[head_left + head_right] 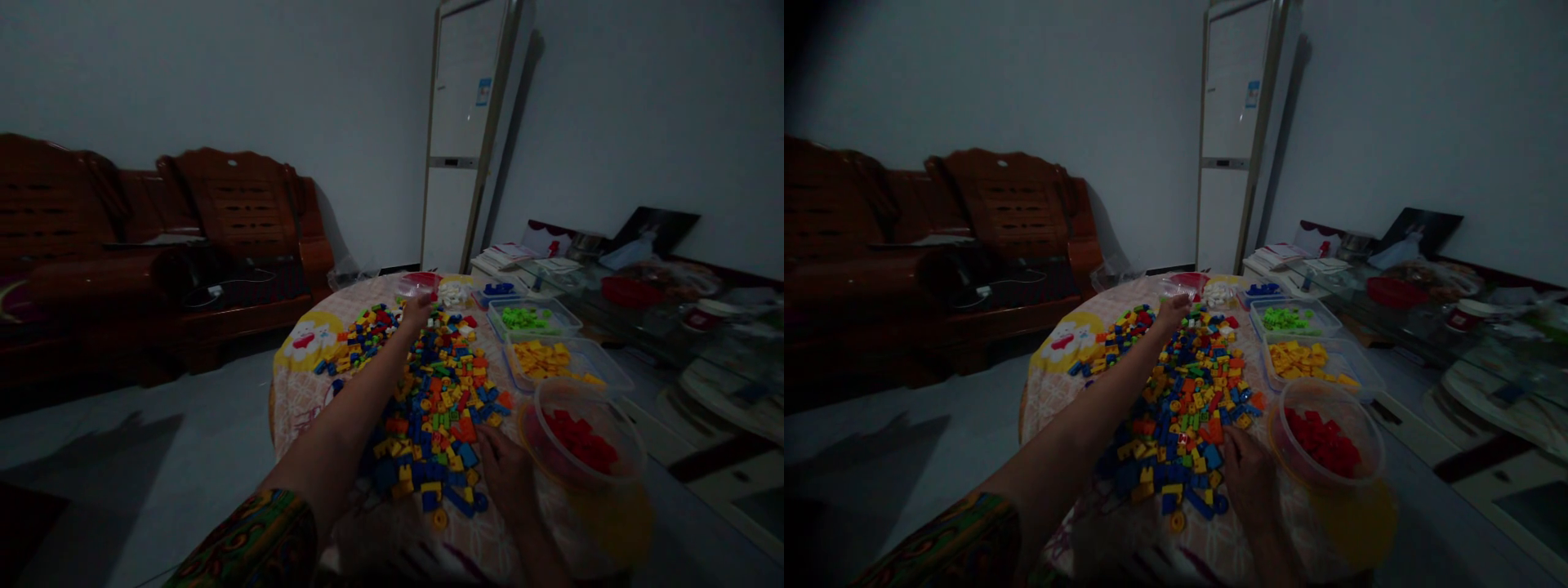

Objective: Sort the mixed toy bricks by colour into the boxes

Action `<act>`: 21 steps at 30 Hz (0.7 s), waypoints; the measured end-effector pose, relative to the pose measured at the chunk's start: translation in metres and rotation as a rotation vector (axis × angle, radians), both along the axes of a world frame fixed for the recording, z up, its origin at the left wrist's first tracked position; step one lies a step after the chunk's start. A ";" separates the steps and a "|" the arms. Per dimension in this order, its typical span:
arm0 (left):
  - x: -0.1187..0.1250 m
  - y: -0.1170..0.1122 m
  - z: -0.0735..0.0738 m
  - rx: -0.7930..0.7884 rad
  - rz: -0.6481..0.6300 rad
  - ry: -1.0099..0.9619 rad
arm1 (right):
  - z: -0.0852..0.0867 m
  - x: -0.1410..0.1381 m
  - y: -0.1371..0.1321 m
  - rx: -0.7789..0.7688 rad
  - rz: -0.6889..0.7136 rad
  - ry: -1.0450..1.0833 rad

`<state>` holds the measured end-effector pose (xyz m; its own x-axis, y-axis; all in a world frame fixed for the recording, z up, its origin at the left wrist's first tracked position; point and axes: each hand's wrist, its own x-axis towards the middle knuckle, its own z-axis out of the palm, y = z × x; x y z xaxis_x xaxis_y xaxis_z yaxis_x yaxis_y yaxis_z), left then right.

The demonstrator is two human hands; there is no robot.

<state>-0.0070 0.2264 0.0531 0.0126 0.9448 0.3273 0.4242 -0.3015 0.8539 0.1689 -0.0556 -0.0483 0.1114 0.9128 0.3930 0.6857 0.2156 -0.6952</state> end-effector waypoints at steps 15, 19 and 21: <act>-0.081 -0.042 -0.048 -0.144 0.254 0.540 | -0.003 0.002 0.001 0.019 -0.037 -0.037; -0.075 -0.040 -0.047 -0.210 0.277 0.649 | -0.003 0.002 0.001 0.013 -0.046 -0.038; -0.071 -0.037 -0.046 -0.232 0.307 0.664 | -0.003 0.002 0.002 0.018 -0.052 -0.037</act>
<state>-0.0785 0.1894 0.0067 -0.1368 0.9813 0.1356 0.9060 0.0685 0.4178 0.1708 -0.0538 -0.0511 0.1434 0.8989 0.4139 0.7213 0.1915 -0.6656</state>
